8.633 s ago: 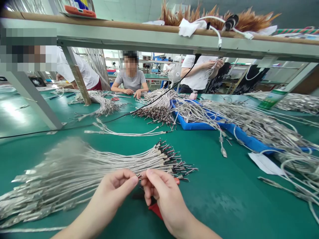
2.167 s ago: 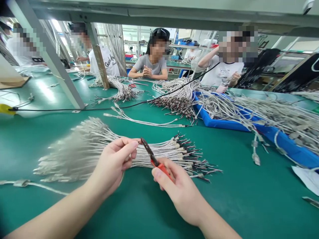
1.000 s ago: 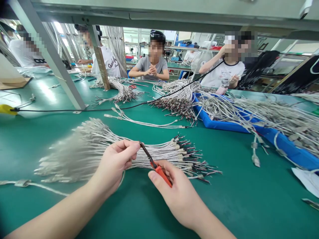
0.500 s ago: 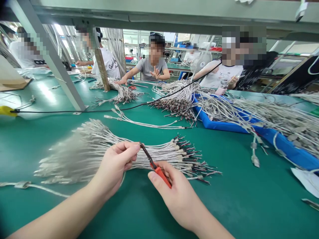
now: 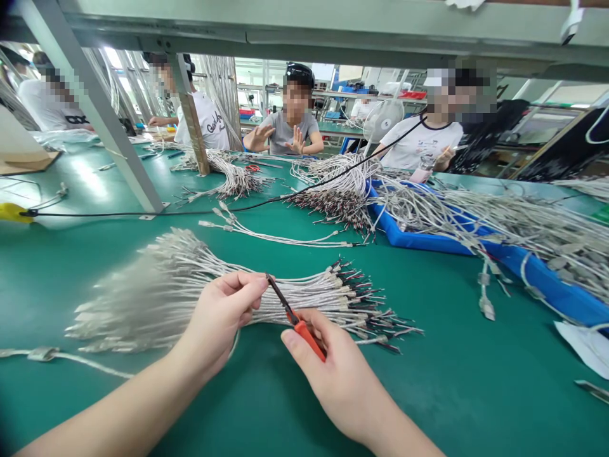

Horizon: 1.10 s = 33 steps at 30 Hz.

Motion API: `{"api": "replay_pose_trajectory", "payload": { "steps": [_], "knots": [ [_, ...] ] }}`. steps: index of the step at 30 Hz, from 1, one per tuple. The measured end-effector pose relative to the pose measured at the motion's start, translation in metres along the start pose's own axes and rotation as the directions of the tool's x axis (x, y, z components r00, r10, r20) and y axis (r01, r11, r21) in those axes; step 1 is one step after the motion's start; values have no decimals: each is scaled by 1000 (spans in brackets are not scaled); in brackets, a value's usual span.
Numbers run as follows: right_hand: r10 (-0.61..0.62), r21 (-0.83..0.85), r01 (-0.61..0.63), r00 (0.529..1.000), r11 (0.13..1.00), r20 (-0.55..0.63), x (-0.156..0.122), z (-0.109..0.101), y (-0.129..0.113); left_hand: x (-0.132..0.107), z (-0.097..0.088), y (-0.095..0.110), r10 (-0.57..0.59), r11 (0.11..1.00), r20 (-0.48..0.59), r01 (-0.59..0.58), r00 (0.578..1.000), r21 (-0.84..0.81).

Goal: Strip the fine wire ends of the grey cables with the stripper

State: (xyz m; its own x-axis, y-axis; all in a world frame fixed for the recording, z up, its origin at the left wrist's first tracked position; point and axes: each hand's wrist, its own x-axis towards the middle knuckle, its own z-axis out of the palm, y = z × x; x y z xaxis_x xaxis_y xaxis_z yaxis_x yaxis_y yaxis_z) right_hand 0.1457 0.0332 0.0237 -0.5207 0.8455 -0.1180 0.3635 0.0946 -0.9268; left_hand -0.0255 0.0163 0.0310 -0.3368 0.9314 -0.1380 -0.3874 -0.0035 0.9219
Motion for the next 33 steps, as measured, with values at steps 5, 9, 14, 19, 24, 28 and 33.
{"api": "replay_pose_trajectory", "payload": {
  "steps": [5,9,14,19,24,28,33],
  "knots": [
    [-11,8,11,999,1000,-35,-2,2,-3,0,-1,0,2,1000,6,-2,1000,10],
    [-8,-14,7,998,1000,-60,-2,3,-5,0,0,-1,6,1000,2,-6,1000,13],
    [-13,-77,12,1000,997,-5,-1,0,-2,0,0,0,6,1000,-4,-6,1000,7],
    [-19,-99,20,1000,995,13,-2,-2,-2,0,1,1,6,1000,-1,-6,1000,6],
    [-36,-84,36,999,996,7,-1,-2,-2,1,0,0,9,1000,-2,-9,1000,0],
    [-43,-56,42,999,998,1,-2,-2,-3,2,0,-2,10,1000,8,-10,1000,-2],
    [-3,48,8,996,999,-90,-3,4,-3,0,0,0,14,1000,9,-14,1000,-1]
  ]
}}
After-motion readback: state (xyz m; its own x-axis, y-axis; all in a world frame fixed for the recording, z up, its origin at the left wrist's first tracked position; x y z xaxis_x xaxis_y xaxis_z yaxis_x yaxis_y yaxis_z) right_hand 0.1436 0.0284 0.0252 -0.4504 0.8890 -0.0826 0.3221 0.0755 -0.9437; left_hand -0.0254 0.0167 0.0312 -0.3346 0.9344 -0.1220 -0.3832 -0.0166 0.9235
